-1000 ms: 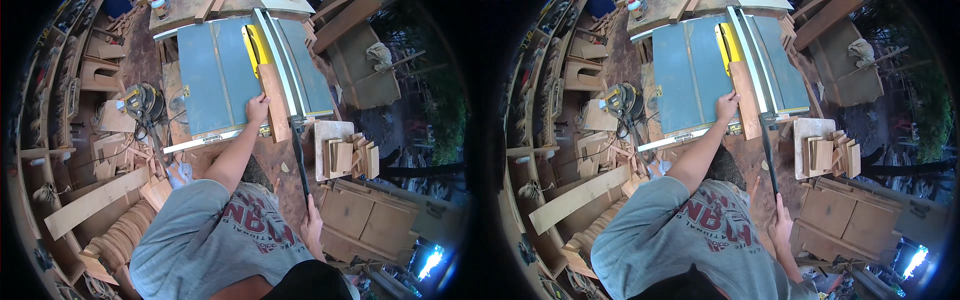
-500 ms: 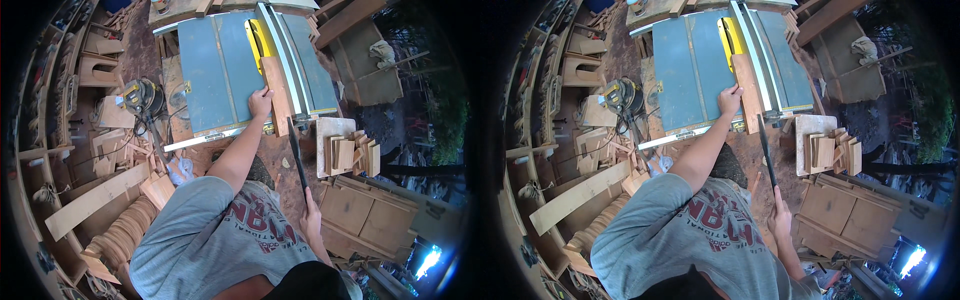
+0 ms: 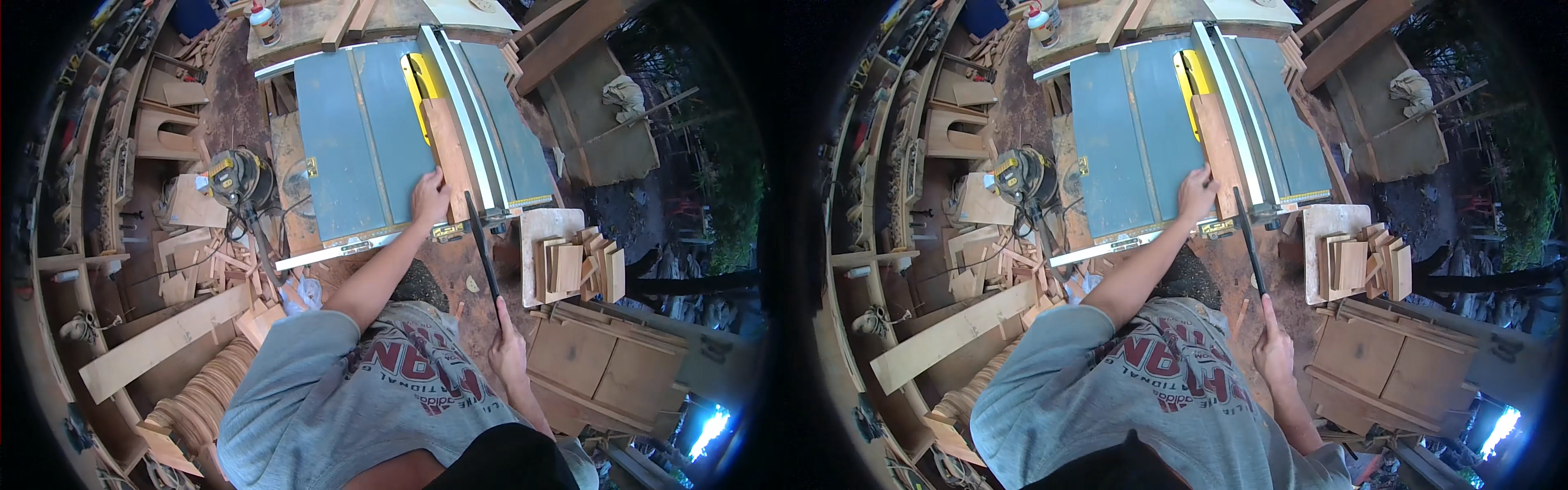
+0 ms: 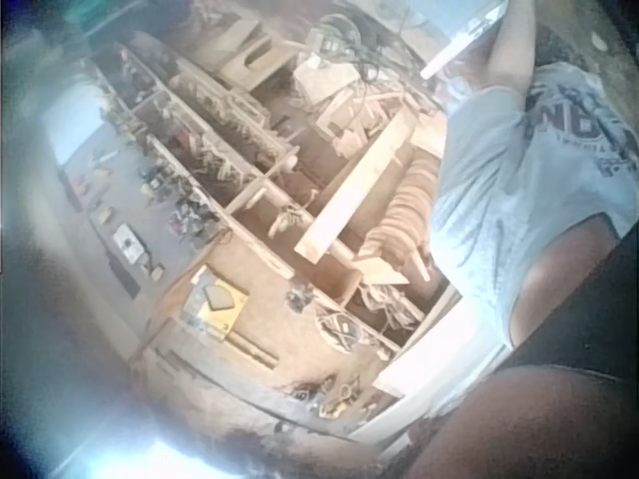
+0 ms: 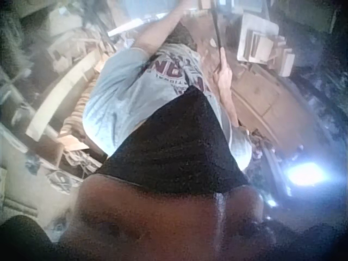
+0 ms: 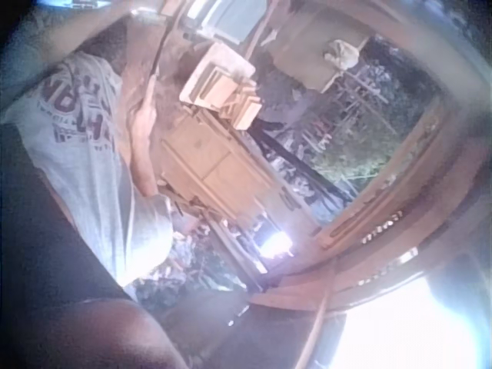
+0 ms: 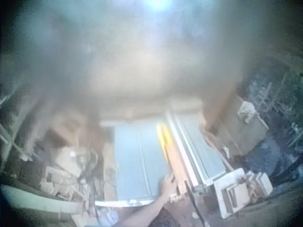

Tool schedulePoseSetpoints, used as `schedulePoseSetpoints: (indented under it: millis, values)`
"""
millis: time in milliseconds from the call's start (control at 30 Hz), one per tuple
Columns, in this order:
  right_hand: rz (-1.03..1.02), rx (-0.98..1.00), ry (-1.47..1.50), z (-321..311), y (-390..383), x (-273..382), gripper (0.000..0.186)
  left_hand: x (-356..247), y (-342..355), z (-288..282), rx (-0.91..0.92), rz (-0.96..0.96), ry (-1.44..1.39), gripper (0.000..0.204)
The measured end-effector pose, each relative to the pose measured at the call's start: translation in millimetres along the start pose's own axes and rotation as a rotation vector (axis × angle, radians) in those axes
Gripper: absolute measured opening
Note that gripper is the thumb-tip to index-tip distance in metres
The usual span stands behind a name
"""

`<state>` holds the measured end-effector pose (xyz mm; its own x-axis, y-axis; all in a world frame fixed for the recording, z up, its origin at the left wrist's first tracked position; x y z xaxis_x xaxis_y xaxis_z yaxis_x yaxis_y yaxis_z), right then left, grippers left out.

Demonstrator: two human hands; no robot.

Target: The person uses a table saw to cut small wooden boards using a push stick, then moves the cut pieces to a stack of circular wooden objects.

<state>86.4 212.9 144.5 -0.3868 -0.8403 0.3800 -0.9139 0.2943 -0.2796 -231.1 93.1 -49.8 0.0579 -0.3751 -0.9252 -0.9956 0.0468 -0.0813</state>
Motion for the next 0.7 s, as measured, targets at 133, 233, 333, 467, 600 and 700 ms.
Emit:
schedulePoseSetpoints:
  millis: [133,233,333,467,600,700]
  values:
    - [-0.007,0.017,0.001,-7.4,19.5,8.2,0.076,-11.0,-26.1,-3.9,0.048,-0.005,-0.034,0.055]
    - [0.033,0.048,0.012,-3.5,26.9,12.5,0.078,-7.4,-16.5,-6.7,0.063,-0.104,-0.105,0.056]
    - [0.025,0.047,0.020,-0.9,38.8,14.5,0.079,-2.6,-6.0,-5.6,-0.046,-0.075,-0.088,0.053]
    - [-0.022,0.001,0.011,-3.3,53.3,23.4,0.080,-6.2,2.1,-11.7,-0.192,-0.085,-0.136,0.039]
    - [-0.106,-0.125,0.006,-6.2,59.7,24.6,0.078,-15.0,8.6,-14.7,-0.248,-0.120,-0.143,0.032]
    - [0.029,0.021,0.016,-10.8,64.7,22.1,0.070,-12.2,13.3,-16.1,-0.257,-0.143,-0.110,0.032]
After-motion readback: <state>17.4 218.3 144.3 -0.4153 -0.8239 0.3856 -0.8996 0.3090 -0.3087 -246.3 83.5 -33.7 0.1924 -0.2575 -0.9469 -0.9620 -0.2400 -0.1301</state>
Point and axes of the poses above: each hand's wrist, its own y-axis towards the middle knuckle, its own z-axis out of the palm, x = y × z, the point moved 6 cm from there along y, towards the middle knuckle, and after that the axes turned 5 degrees about -y, right-handed, at the moved point
